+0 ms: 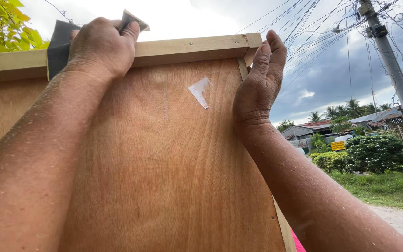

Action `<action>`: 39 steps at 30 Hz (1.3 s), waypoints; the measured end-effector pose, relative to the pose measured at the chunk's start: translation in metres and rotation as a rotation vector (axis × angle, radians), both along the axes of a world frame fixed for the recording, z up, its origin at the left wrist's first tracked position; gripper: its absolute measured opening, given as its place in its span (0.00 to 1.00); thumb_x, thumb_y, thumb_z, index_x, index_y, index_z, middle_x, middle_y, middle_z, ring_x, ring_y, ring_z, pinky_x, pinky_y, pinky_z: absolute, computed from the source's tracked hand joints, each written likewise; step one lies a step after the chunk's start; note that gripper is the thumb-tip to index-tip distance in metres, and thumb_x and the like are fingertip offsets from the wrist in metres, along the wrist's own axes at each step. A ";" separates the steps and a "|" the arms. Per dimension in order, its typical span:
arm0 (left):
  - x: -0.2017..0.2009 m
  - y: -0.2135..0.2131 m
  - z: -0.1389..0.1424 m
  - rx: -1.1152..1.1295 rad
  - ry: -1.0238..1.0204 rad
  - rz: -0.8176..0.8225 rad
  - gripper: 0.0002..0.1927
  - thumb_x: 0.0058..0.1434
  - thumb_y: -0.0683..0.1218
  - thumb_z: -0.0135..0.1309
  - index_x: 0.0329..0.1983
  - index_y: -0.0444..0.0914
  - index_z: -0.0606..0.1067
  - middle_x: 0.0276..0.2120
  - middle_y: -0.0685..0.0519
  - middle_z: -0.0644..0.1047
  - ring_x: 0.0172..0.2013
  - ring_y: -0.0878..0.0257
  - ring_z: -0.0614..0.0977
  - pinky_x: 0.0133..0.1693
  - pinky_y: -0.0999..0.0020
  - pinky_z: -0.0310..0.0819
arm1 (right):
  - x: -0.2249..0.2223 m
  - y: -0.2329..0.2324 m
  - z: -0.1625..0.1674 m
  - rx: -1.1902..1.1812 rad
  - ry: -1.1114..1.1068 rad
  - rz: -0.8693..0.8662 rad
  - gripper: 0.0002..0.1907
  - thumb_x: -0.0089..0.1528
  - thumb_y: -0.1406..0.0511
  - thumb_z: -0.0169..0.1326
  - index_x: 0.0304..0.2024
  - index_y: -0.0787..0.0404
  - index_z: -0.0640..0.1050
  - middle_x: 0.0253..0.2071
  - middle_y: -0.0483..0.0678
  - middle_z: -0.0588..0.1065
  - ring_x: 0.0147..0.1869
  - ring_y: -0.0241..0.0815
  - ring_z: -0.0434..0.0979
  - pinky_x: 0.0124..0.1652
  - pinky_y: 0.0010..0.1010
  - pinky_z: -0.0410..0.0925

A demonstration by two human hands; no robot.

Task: The person sands the surfaces of an unfinished wooden cabinet with a sheet of sandpaper, rubbing the door panel, frame edges, and top rail while steadying the cabinet with the other hand. A second person hammers hardware on the cabinet nearby.

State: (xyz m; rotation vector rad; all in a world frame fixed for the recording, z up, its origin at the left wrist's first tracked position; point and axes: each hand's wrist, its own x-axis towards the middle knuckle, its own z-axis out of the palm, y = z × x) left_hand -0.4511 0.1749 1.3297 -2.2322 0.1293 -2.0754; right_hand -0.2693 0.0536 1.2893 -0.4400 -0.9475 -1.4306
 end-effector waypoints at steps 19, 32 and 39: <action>0.015 -0.121 -0.009 0.062 0.315 -0.204 0.20 0.70 0.60 0.45 0.51 0.46 0.80 0.43 0.51 0.82 0.42 0.62 0.85 0.50 0.60 0.78 | 0.001 -0.005 -0.004 -0.080 -0.078 0.309 0.30 0.75 0.50 0.37 0.75 0.54 0.53 0.73 0.62 0.62 0.81 0.56 0.60 0.73 0.49 0.61; 0.029 -0.126 -0.003 0.036 0.329 -0.162 0.20 0.70 0.60 0.43 0.50 0.46 0.80 0.40 0.53 0.82 0.40 0.64 0.85 0.48 0.61 0.79 | 0.007 -0.014 -0.001 -0.151 -0.056 0.469 0.31 0.73 0.52 0.33 0.76 0.51 0.48 0.73 0.61 0.63 0.79 0.53 0.61 0.71 0.49 0.61; 0.031 -0.121 -0.002 0.101 0.303 -0.153 0.22 0.70 0.62 0.43 0.48 0.45 0.80 0.35 0.53 0.82 0.38 0.63 0.86 0.46 0.61 0.81 | 0.004 -0.016 -0.002 -0.151 -0.007 0.451 0.31 0.73 0.52 0.32 0.76 0.52 0.48 0.71 0.59 0.65 0.79 0.52 0.62 0.71 0.49 0.61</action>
